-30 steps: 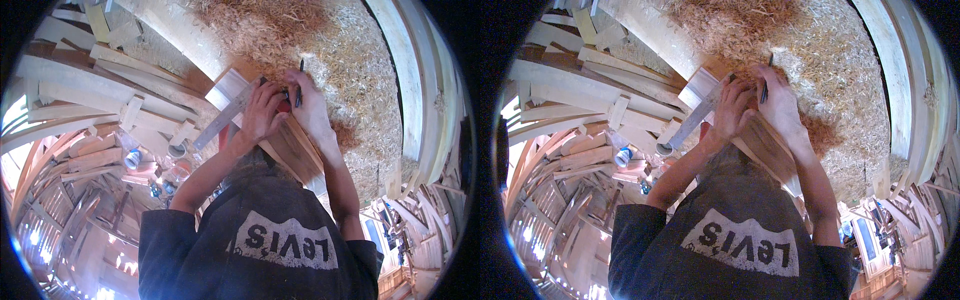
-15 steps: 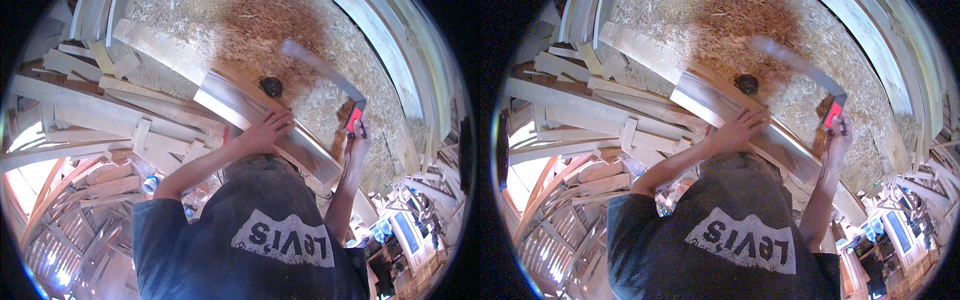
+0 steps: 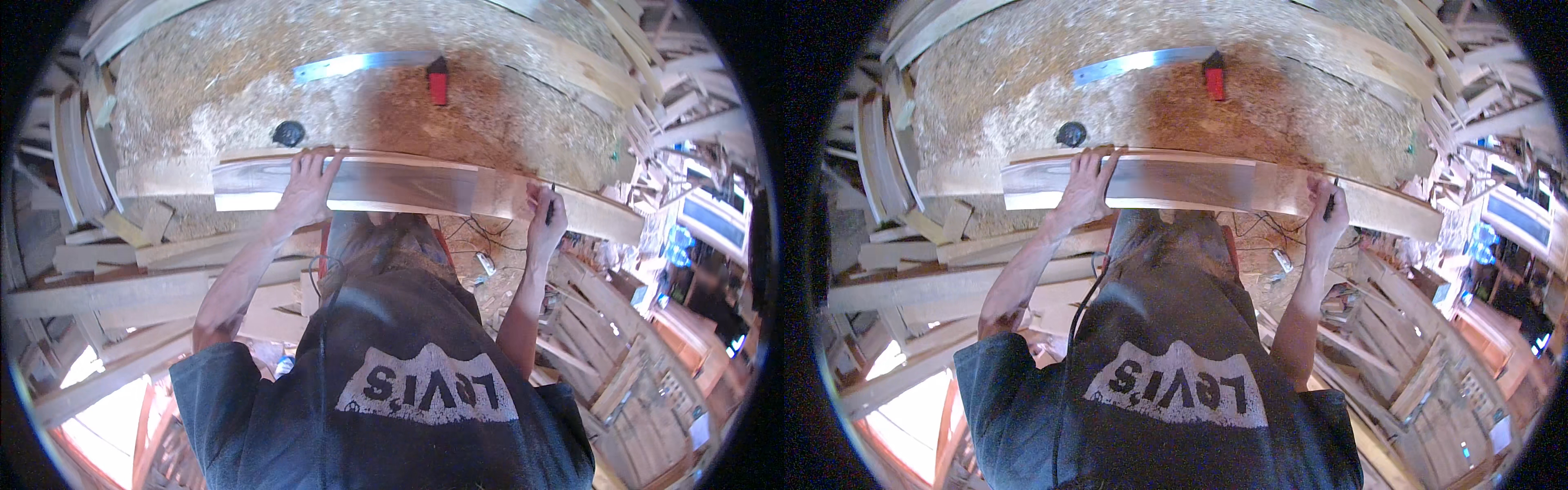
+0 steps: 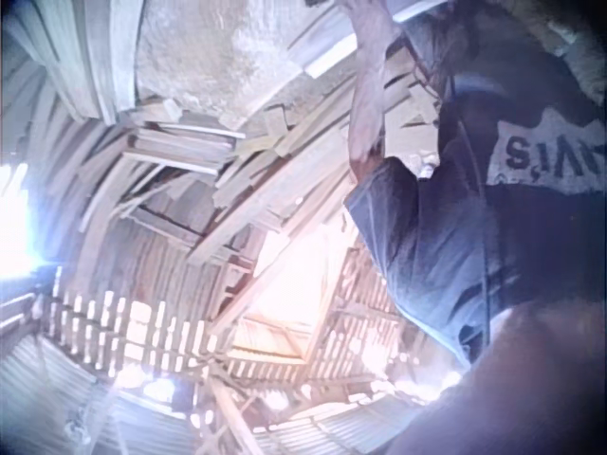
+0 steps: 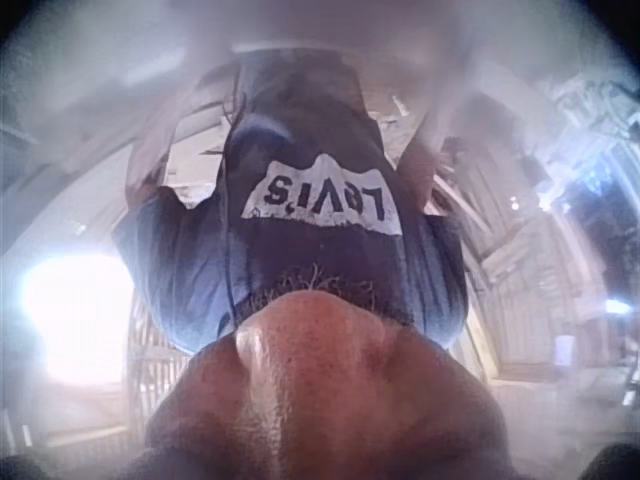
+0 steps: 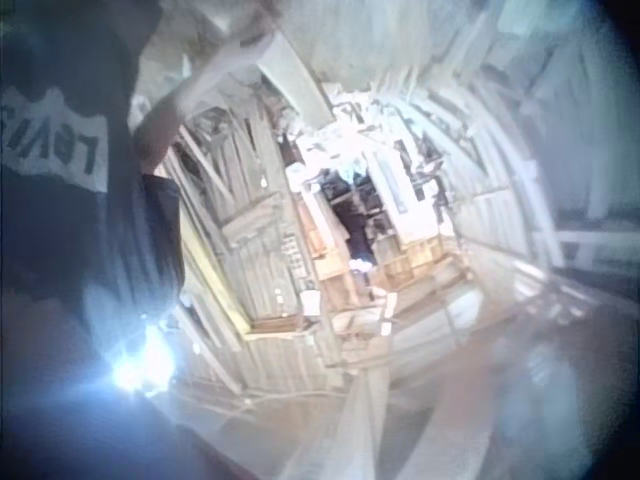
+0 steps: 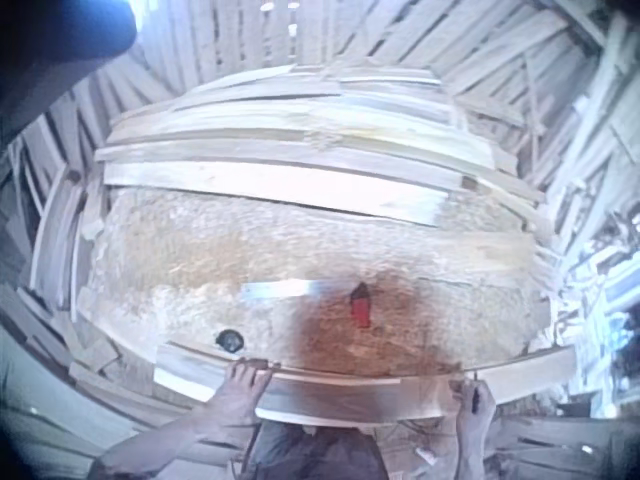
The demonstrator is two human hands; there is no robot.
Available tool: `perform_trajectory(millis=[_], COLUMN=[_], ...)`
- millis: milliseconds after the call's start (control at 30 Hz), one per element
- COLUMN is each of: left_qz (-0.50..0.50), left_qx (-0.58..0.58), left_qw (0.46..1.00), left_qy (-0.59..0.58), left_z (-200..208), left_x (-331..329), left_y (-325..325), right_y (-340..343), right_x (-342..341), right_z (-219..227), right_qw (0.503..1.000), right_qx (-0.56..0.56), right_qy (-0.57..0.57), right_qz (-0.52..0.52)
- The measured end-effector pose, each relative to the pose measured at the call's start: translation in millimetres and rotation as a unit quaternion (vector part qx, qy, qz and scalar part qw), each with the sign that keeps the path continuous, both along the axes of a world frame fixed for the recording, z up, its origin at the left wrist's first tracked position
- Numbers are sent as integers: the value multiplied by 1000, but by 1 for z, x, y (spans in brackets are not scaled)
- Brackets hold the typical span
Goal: The person measures a curved wooden plank using a tape measure and marks it with a pencil. They then use a try square to draw straight lines across the plank's width at specific intervals. The person stacks the marked plank with other similar pieces.
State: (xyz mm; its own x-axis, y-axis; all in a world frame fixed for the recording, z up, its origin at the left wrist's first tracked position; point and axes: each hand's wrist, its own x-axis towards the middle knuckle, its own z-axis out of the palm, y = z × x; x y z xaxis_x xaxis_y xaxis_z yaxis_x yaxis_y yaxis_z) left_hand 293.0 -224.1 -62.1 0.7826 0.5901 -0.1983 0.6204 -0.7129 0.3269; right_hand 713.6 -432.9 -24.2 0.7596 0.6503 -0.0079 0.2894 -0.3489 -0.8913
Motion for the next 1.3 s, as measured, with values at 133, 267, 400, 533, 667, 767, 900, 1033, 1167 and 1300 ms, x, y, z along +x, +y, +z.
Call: perform_trajectory(millis=[133, 267, 400, 533, 667, 767, 900, 1033, 1167, 1300], left_qz=[-9, -19, -21, -35, -16, -35, 5, -92, -96, -82], left_qx=[123, 185, 189, 171, 168, 19, -173, -101, 53, 72], left_qw=[988, 971, 968, 978, 986, 999, 976, 979, 991, 988], left_qy=[-90, -148, -162, -115, -7, -11, 135, -153, -82, -110], left_z=[0, -21, -29, 1, 53, 25, 58, 31, 44, 78], left_x=[32, 53, 57, 42, 2, -69, -10, 59, 138, 151], left_y=[-10, -37, -51, -64, -27, 14, -7, 20, 56, 30], right_y=[-48, -17, 37, 66, 61, 37, 5, 12, 39, 24], right_x=[2, -29, -66, -83, -81, -79, -39, 40, 94, 99], right_z=[13, 55, 46, -1, -5, -25, -13, 2, 6, 69], right_qw=[997, 982, 924, 851, 806, 797, 823, 826, 840, 849], right_qx=[-22, 13, -16, -131, -168, -78, -129, -180, -206, -118], right_qy=[-70, -175, -286, -322, -287, -330, -268, -267, -344, -405], right_qz=[-9, 69, 251, 394, 490, 500, 484, 462, 364, 319])
